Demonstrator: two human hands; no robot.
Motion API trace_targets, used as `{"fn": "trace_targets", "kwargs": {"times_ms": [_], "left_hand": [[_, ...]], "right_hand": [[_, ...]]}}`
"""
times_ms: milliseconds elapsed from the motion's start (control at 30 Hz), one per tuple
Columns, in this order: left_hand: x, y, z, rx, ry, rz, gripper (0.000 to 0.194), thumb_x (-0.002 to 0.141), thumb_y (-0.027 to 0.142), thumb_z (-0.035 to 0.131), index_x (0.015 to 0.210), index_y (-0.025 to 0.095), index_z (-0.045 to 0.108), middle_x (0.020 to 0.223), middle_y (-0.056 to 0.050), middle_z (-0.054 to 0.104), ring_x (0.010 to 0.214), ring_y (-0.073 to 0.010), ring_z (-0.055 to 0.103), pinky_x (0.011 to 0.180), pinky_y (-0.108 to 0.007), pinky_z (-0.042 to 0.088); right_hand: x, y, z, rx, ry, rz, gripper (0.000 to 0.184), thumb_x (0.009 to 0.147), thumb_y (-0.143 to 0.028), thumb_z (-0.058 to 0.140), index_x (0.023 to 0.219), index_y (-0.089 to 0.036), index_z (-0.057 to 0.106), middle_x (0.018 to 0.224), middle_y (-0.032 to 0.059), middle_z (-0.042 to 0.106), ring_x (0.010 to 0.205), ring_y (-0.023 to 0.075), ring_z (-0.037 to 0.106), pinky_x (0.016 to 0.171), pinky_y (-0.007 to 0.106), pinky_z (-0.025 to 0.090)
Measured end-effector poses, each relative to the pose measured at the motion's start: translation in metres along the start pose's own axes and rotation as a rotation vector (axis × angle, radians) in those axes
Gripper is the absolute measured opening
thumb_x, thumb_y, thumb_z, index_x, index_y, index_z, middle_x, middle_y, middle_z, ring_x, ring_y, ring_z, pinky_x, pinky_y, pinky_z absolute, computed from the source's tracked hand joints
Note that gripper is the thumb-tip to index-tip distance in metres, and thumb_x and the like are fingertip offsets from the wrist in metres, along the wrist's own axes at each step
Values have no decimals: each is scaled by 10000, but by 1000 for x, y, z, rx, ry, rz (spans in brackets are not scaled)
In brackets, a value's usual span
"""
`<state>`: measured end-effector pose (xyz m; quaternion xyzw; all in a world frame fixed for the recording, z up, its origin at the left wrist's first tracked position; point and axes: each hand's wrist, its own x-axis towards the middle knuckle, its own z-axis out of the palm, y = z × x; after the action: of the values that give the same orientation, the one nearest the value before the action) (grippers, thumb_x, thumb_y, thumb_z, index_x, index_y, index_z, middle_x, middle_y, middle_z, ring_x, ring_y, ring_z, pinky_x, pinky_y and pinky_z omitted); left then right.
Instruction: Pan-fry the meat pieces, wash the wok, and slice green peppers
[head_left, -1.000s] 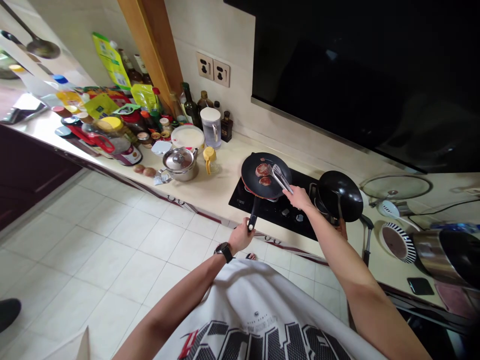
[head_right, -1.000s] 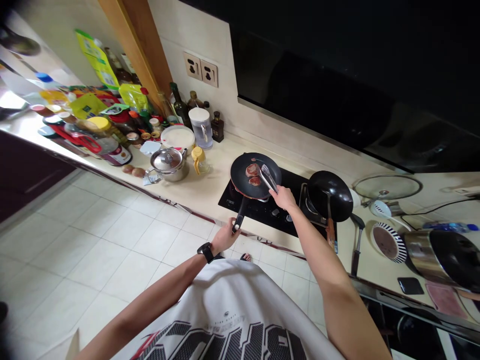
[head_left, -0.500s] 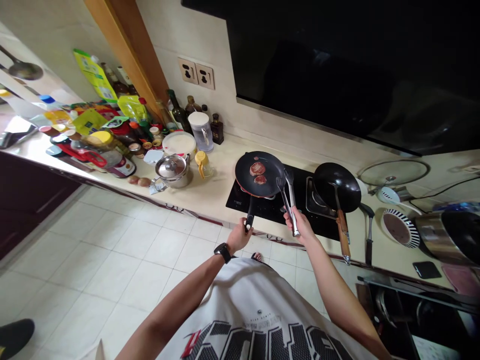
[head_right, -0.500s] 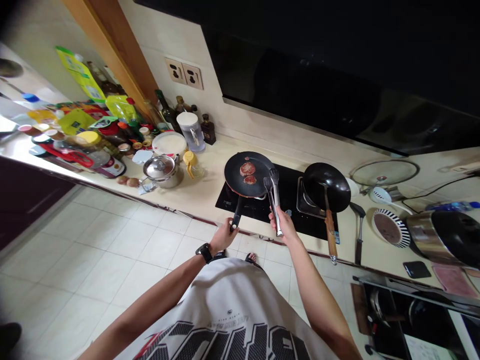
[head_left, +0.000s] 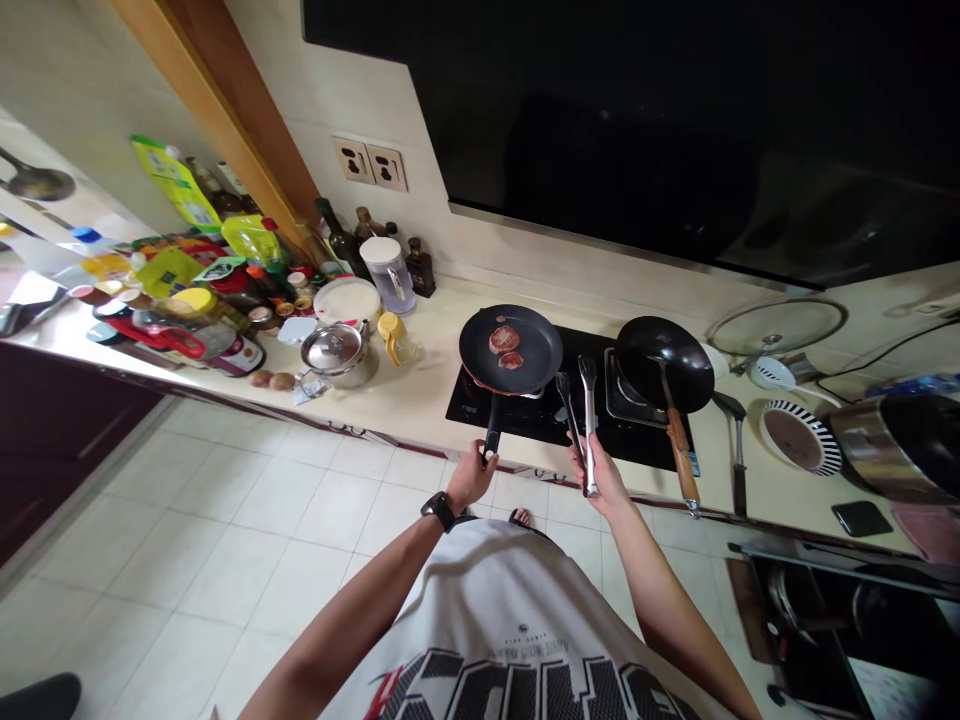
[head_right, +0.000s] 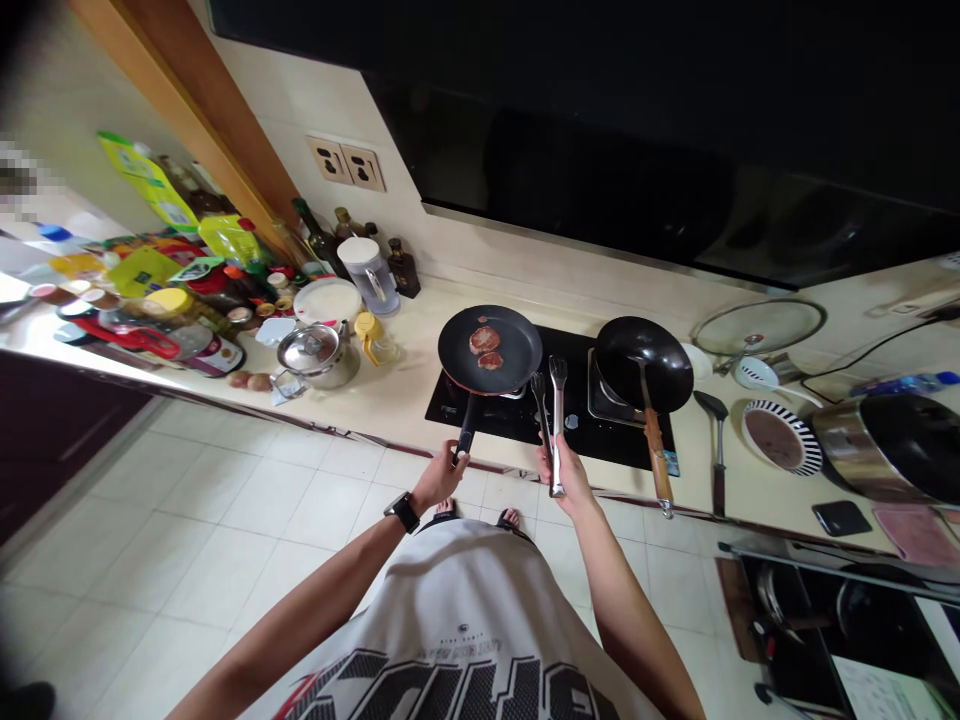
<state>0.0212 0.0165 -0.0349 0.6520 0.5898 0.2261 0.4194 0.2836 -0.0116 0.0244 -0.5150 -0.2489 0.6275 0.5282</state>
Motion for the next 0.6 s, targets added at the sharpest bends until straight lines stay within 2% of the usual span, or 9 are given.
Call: {"fn": "trace_targets", "kwargs": {"times_ms": [600], "left_hand": [[-2,-2,4,-27,5,-8,342,1009,369,451,1270,148,430,765,-24,689,633,-175,658,648,-275,442]], "right_hand": [[0,6,-9,61,-12,31,522,822,-656,704,1109,-221,682,756,-22,591,460,62,431,368,181,343]]}}
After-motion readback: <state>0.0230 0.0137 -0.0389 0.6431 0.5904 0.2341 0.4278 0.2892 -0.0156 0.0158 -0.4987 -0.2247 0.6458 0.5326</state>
